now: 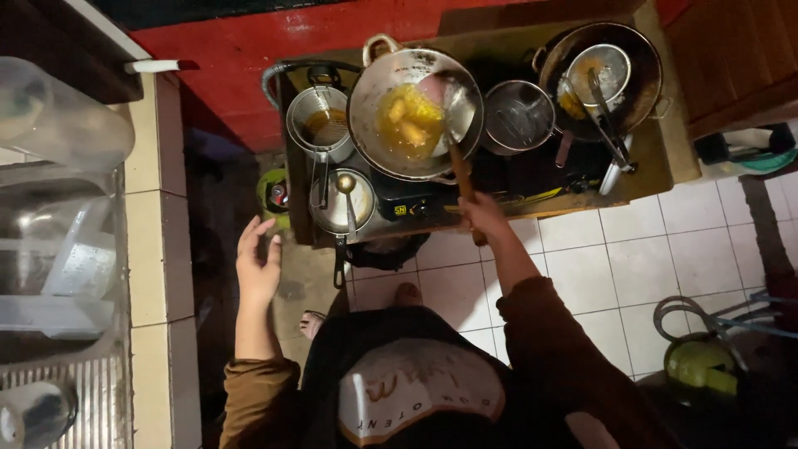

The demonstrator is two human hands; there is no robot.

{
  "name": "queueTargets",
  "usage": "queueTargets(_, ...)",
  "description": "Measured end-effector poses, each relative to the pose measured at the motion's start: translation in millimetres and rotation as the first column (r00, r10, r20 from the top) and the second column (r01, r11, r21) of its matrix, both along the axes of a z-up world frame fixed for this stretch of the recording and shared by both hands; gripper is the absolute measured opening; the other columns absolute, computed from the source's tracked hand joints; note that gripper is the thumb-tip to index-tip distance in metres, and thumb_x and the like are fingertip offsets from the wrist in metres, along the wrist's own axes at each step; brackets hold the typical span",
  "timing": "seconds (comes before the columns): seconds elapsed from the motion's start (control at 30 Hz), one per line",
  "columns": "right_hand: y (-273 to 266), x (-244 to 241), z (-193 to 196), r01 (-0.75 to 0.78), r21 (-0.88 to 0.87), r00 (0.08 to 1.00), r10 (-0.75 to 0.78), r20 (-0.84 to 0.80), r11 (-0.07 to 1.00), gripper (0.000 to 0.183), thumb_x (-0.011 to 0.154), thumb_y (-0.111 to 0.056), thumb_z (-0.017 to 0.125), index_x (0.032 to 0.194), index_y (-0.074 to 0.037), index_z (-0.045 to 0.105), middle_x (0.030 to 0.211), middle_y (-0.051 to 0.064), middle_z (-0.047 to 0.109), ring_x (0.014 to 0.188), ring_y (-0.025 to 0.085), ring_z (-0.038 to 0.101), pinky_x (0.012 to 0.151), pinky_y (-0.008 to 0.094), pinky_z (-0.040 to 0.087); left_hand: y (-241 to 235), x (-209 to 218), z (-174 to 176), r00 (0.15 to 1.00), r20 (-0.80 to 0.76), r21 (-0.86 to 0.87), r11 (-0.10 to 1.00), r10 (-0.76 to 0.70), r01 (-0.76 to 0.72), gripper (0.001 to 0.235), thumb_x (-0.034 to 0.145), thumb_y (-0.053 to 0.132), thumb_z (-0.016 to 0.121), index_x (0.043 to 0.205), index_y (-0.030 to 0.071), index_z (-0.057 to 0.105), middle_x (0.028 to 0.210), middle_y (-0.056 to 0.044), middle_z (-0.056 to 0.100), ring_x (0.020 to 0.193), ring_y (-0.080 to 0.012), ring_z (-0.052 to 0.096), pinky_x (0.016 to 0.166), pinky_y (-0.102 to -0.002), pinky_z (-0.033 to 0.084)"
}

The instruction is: The person washes a light green bowl and a clear plastic container in a kitchen sink using a blue scrubber and running water. They briefly stir food in a pot on the stove before returning to scrub the container and rinse it.

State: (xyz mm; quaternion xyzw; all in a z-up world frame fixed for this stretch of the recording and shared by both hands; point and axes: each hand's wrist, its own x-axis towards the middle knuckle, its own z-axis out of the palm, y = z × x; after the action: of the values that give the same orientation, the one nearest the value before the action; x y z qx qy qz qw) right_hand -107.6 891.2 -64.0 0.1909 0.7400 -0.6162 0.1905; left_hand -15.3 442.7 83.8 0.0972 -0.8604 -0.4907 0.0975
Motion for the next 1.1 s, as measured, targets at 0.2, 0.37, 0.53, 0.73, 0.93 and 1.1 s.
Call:
queueTargets(0.2,-28.1,-11.3,-27.5,0.008,-0.227,0.995,0.015,0.1,0.974,0.034,0.102,-0.033,0.061,0.117,-0.002,0.061,0.081,0.005,0.058,0.059,0.015,0.057,0.051,0.029,0.052,-1.3,6.9,5.1,1.0,0.015,-0.031,0.999,0.022,-0.021,0.033,0.097,0.003,0.062,0.128,0.013,0.066,0.143,-0.026,0.051,0.137,-0.048,0.046,0.114,-0.061,0.034)
queueTargets(0.37,-44.1,0.2,9.4,-0.021,-0.232,1.0,0.023,0.006,0.972,0.02,0.103,-0.025,0.058,0.103,-0.005,0.056,0.074,0.004,0.053,0.049,0.012,0.051,0.044,0.025,0.044,-6.3,11.5,-0.6,0.998,0.057,-0.047,0.998,0.035,-0.032,0.032,0.097,0.005,0.064,0.127,0.014,0.067,0.144,-0.024,0.052,0.138,-0.0449,0.046,0.115,-0.059,0.034)
queueTargets(0.53,-40.1,7.8,27.7,-0.089,-0.114,0.996,0.084,-0.043,0.99,0.055,0.104,-0.025,0.057,0.147,0.005,0.04,0.073,0.012,0.055,0.05,0.02,0.055,0.047,0.034,0.049,-7.7,10.9,0.6,0.997,0.074,-0.033,0.999,0.029,-0.027,0.033,0.097,0.005,0.063,0.128,0.014,0.066,0.144,-0.026,0.051,0.138,-0.0474,0.045,0.115,-0.06,0.033)
queueTargets(0.73,-48.3,28.1,105.1,-0.22,0.118,0.972,0.228,-0.055,0.968,0.07,0.103,-0.03,0.056,0.157,0.005,0.029,0.131,0.031,0.055,0.095,0.033,0.064,0.077,0.045,0.056,1.7,0.0,-0.6,0.997,0.076,-0.009,1.0,0.013,-0.012,0.032,0.098,0.004,0.062,0.129,0.014,0.066,0.144,-0.026,0.05,0.138,-0.0482,0.044,0.115,-0.061,0.033)
queueTargets(0.93,-32.4,45.9,97.6,-0.307,0.208,0.937,0.334,-0.106,0.929,0.069,0.107,-0.032,0.051,0.161,-0.002,0.023,0.155,0.029,0.037,0.137,0.045,0.045,0.113,0.056,0.039,17.8,-12.7,1.2,0.998,0.055,0.033,0.999,-0.037,0.035,0.031,0.099,0.004,0.061,0.129,0.012,0.066,0.142,-0.029,0.051,0.136,-0.0507,0.044,0.114,-0.063,0.033)
queueTargets(1.1,-31.1,62.1,119.8,-0.306,0.25,0.925,0.35,-0.152,0.918,0.063,0.107,-0.024,0.048,0.163,-0.008,0.023,0.153,0.027,0.041,0.137,0.043,0.045,0.115,0.055,0.037,27.3,-22.2,4.3,0.996,0.03,0.02,0.996,-0.082,0.082,0.031,0.099,0.005,0.063,0.128,0.012,0.067,0.14,-0.029,0.052,0.135,-0.0511,0.046,0.112,-0.062,0.035)
